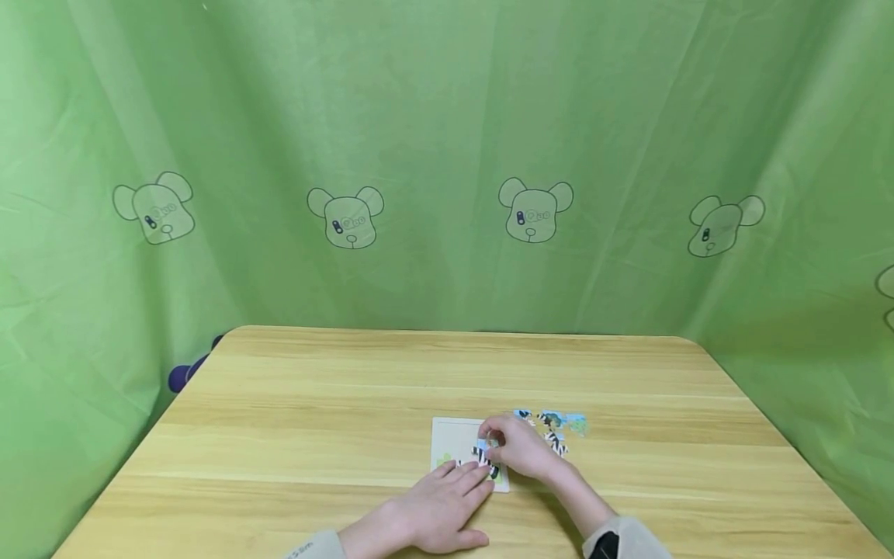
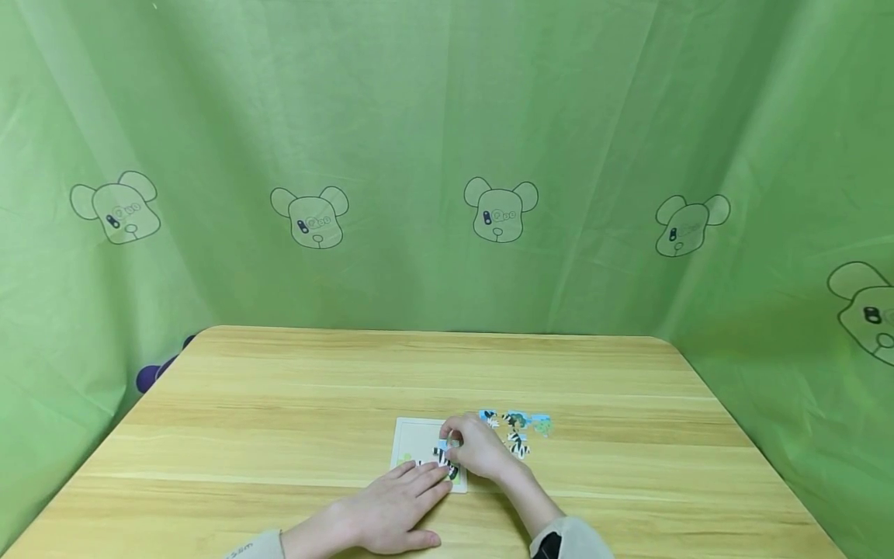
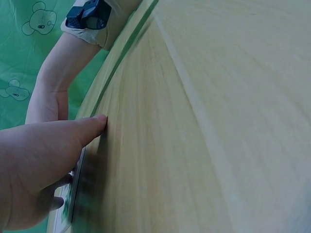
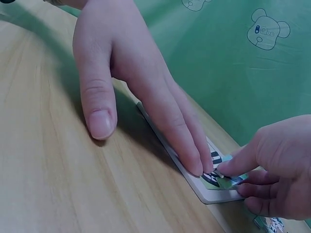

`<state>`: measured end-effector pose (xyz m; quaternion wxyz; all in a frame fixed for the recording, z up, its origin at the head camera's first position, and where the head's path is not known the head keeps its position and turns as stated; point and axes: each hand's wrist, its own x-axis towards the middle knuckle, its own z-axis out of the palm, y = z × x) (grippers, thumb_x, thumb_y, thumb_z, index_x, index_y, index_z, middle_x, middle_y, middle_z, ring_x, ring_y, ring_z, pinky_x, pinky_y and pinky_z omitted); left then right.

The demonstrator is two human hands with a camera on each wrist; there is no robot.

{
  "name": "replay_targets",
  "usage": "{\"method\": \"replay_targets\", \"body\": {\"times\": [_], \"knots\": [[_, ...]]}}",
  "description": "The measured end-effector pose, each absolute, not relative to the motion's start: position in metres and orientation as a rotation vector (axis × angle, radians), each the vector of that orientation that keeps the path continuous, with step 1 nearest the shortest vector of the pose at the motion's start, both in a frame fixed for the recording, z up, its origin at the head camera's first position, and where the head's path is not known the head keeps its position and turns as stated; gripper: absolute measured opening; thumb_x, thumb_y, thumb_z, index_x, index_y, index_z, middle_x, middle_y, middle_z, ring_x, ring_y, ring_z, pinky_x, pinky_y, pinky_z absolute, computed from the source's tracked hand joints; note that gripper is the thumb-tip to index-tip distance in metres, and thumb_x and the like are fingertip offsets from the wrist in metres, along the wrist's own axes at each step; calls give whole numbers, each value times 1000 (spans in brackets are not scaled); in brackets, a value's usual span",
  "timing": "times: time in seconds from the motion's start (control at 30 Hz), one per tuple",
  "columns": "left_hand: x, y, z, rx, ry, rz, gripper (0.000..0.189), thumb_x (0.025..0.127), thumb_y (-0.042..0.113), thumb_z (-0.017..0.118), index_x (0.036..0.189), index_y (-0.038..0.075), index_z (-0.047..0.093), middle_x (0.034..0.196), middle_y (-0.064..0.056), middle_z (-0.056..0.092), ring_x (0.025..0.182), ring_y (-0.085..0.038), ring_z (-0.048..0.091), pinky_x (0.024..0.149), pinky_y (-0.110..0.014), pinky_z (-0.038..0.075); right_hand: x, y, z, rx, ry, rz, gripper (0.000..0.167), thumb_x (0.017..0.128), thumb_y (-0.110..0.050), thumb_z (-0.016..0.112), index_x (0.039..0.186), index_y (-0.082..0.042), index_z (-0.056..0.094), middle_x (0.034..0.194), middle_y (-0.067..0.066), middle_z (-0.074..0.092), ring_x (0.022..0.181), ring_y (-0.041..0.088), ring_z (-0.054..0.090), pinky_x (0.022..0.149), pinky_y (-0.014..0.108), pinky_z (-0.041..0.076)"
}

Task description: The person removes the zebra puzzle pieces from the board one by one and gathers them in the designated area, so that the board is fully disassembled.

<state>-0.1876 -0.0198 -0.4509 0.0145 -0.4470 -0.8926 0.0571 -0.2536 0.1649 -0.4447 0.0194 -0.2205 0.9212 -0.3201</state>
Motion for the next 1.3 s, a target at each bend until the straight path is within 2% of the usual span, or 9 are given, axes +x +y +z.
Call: {"method": "replay_targets", "body": {"times": [0.27, 0.43, 0.63, 0.87, 1.1, 1.3], "knots": [[-187, -20, -450, -1390, -2785, 181, 70, 91, 60, 36, 143, 14, 36, 150, -3, 28, 136, -17, 25, 108, -37, 27, -254, 176, -439, -736, 2748, -1181, 12, 79, -3, 65, 90, -8, 63, 71, -5, 56, 65, 10, 49, 58, 23, 41], [-186, -20, -451, -1399, -2790, 166, 70, 91, 60, 37, 143, 13, 36, 150, -3, 27, 136, -17, 25, 109, -37, 27, -257, 196, -437, -664, 2672, -1301, 16, 81, -7, 66, 96, -3, 63, 73, -1, 58, 63, 12, 52, 55, 22, 44], [-186, -20, -451, -1393, -2812, 128, 70, 91, 60, 36, 144, 13, 34, 151, -4, 25, 137, -18, 24, 109, -38, 25, -258, 226, -437, -512, 2618, -1398, 24, 83, -12, 67, 102, 1, 61, 71, 4, 59, 59, 19, 55, 47, 26, 47], [-185, -20, -451, -1391, -2827, 127, 71, 91, 59, 35, 145, 13, 32, 152, -4, 23, 137, -18, 22, 110, -37, 24, -255, 263, -437, -422, 2580, -1477, 29, 83, -11, 66, 107, 4, 59, 73, 10, 57, 59, 18, 56, 49, 23, 47], [-185, -19, -452, -1389, -2827, 127, 71, 91, 60, 34, 145, 13, 32, 152, -4, 23, 137, -18, 22, 110, -37, 24, -249, 292, -438, -369, 2601, -1496, 33, 86, -5, 60, 115, 11, 54, 74, 8, 53, 59, 12, 54, 51, 21, 47], [-185, -19, -451, -1387, -2827, 135, 71, 91, 60, 35, 145, 13, 32, 152, -4, 23, 137, -18, 22, 110, -37, 24, -248, 309, -443, -277, 2649, -1470, 34, 85, -3, 61, 115, 12, 54, 72, 8, 54, 59, 13, 53, 51, 22, 47]]}}
